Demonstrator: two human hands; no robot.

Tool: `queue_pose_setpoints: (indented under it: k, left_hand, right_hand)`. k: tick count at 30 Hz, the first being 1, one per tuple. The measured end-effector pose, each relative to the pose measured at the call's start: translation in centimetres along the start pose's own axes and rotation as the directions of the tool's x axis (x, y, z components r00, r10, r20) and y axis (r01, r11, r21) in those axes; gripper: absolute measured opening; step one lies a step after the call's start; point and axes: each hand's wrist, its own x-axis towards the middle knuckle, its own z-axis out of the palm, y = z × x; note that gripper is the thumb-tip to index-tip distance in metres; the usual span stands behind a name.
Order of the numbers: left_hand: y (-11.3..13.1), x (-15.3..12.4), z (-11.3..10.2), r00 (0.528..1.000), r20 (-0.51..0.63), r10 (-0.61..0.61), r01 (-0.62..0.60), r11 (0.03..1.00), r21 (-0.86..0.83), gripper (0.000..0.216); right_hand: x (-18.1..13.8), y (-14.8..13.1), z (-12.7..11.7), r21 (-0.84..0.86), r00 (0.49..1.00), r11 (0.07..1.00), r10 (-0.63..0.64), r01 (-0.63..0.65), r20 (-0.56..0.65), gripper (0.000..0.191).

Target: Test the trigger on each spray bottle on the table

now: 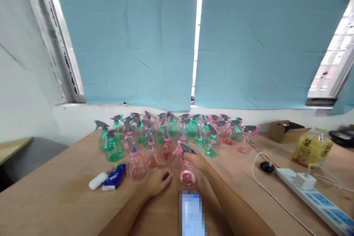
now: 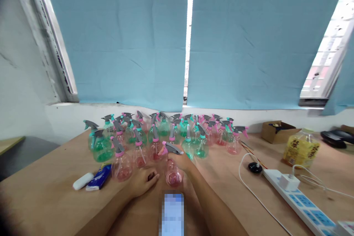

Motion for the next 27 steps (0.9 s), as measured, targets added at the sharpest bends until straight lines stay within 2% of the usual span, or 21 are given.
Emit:
queue_pose_setpoints:
  k: [4,10,16,24,27]
  left_hand:
    - [0.08,-0.01,-0.08,1.0,0.004,-0.009,0.009,1.0,0.002,0.031]
    - [0.32,-0.01,-0.25,1.0,-0.004,-0.008,0.008,1.0,0.005,0.033]
    - [0.2,-0.02,-0.17,1.0,-0.012,-0.004,0.004,1.0,0.003,0.033]
    - [0.22,-0.02,-0.14,1.0,-0.017,-0.014,0.015,1.0,0.012,0.033]
    - [0.2,-0.01,-0.19,1.0,-0.015,-0.007,0.007,1.0,0.015,0.032]
  right_hand:
    - [0.02,0.09,-0.01,-0.029,1.0,1.0,0.007,-0.007,-0.02,0.028]
    - [0.01,0.42,0.14,0.041,0.999,0.998,0.044,-0.043,-0.021,0.019]
    - [-0.19,-0.38,0.05,-0.011,1.0,0.999,0.031,-0.031,-0.003,0.027]
    - [-0.05,-0.21,0.39,0.053,0.999,0.998,0.045,-0.044,-0.021,0.019]
    - [-0.12,-0.53,0.37,0.024,0.999,0.999,0.043,-0.043,-0.023,0.024]
